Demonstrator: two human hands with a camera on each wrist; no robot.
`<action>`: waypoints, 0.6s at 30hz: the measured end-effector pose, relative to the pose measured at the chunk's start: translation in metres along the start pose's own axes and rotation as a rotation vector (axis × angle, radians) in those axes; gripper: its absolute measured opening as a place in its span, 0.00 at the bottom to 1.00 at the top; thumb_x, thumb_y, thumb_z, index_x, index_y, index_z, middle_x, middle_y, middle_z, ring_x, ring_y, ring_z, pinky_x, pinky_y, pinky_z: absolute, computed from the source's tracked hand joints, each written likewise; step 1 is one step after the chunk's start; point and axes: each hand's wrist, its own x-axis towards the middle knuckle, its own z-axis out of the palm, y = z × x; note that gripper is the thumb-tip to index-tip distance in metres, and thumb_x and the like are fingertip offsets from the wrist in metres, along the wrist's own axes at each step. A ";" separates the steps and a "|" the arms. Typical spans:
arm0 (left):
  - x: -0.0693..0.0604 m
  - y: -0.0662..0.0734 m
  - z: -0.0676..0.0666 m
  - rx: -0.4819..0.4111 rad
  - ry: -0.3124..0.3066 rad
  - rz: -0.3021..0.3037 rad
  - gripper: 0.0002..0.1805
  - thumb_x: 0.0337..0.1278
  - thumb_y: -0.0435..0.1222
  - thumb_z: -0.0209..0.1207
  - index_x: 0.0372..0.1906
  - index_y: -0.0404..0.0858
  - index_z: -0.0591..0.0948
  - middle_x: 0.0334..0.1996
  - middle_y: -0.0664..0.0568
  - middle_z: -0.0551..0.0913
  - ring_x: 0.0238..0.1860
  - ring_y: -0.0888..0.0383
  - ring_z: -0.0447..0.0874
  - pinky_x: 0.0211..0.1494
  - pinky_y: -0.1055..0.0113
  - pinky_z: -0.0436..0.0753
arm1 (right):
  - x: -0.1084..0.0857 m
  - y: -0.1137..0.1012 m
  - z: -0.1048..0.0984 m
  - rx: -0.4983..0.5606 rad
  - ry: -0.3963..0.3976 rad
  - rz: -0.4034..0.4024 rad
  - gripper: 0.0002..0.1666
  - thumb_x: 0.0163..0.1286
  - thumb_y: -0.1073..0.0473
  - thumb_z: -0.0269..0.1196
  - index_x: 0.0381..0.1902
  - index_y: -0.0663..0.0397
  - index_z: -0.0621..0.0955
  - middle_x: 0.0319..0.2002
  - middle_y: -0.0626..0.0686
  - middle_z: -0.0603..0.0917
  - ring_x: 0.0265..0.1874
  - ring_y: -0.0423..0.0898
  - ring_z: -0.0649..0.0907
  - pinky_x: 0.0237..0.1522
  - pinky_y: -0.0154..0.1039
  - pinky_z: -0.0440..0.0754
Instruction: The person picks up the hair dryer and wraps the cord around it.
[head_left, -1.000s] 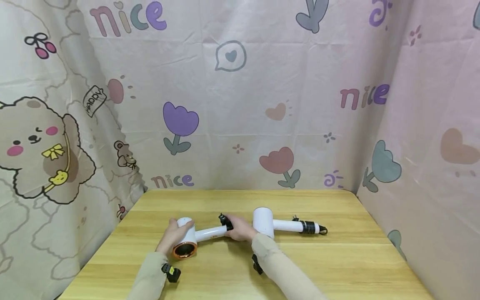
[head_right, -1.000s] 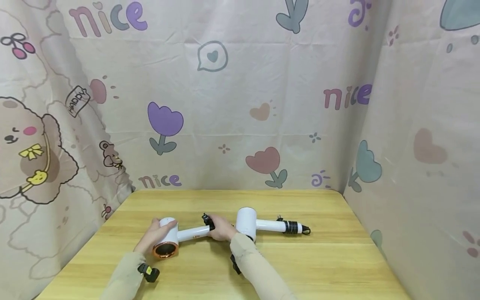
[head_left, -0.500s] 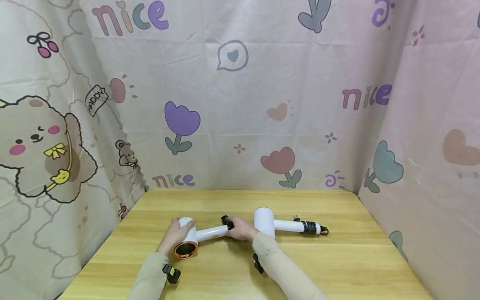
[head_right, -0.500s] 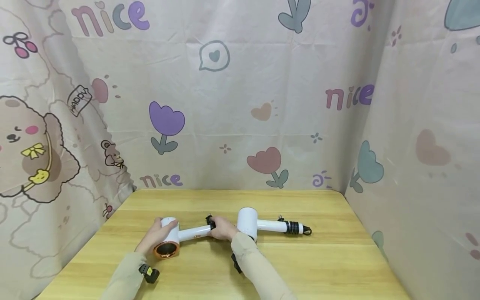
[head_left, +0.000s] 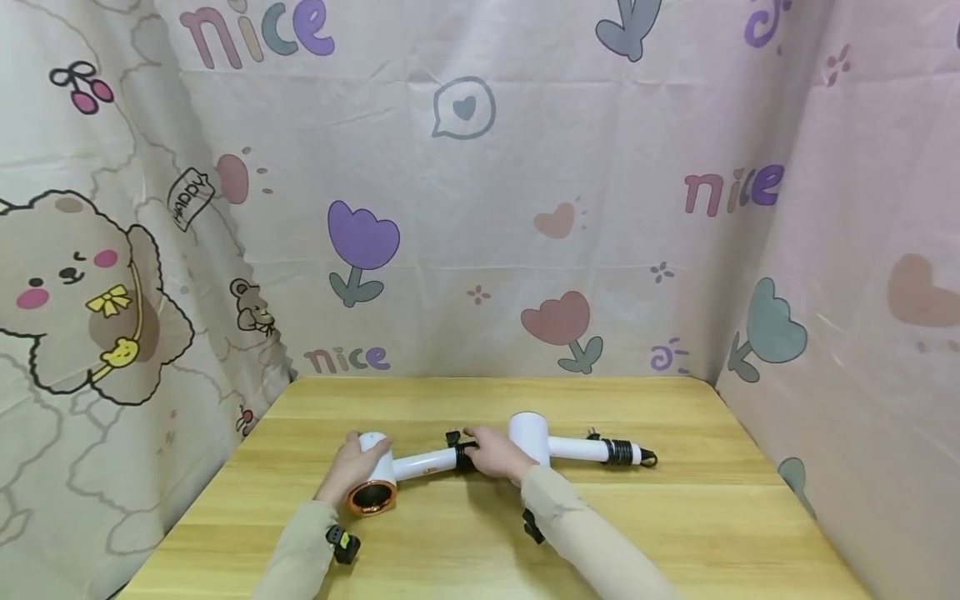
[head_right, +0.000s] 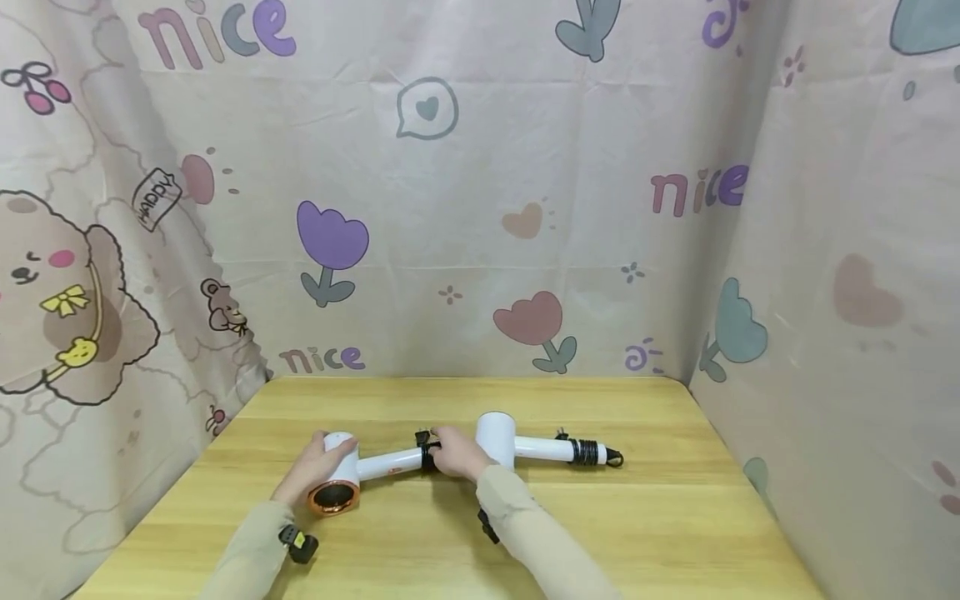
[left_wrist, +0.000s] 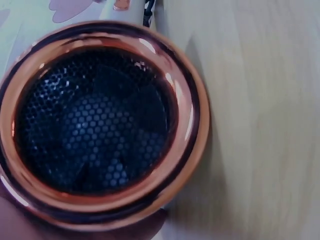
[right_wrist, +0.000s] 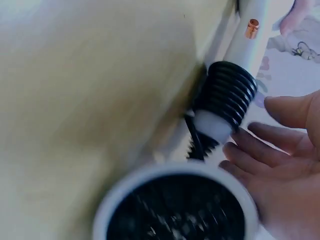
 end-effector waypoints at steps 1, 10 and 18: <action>0.000 0.000 -0.001 0.015 -0.004 0.003 0.47 0.65 0.60 0.50 0.68 0.24 0.54 0.58 0.22 0.68 0.56 0.34 0.73 0.58 0.40 0.75 | -0.002 0.000 -0.003 -0.015 0.010 -0.009 0.27 0.73 0.58 0.56 0.66 0.65 0.71 0.63 0.62 0.77 0.61 0.57 0.78 0.63 0.51 0.77; 0.002 0.018 -0.012 0.155 -0.015 0.138 0.45 0.69 0.55 0.50 0.72 0.22 0.53 0.68 0.21 0.58 0.68 0.27 0.58 0.70 0.35 0.63 | -0.019 0.020 -0.034 -0.234 0.132 -0.075 0.26 0.73 0.52 0.56 0.62 0.63 0.76 0.61 0.61 0.79 0.62 0.58 0.77 0.65 0.53 0.74; -0.005 0.053 -0.010 0.268 0.057 0.303 0.43 0.68 0.56 0.51 0.73 0.28 0.58 0.70 0.26 0.61 0.70 0.28 0.57 0.72 0.35 0.59 | -0.036 0.046 -0.054 -0.385 0.265 -0.026 0.30 0.75 0.47 0.54 0.66 0.60 0.73 0.64 0.64 0.75 0.66 0.61 0.72 0.70 0.59 0.66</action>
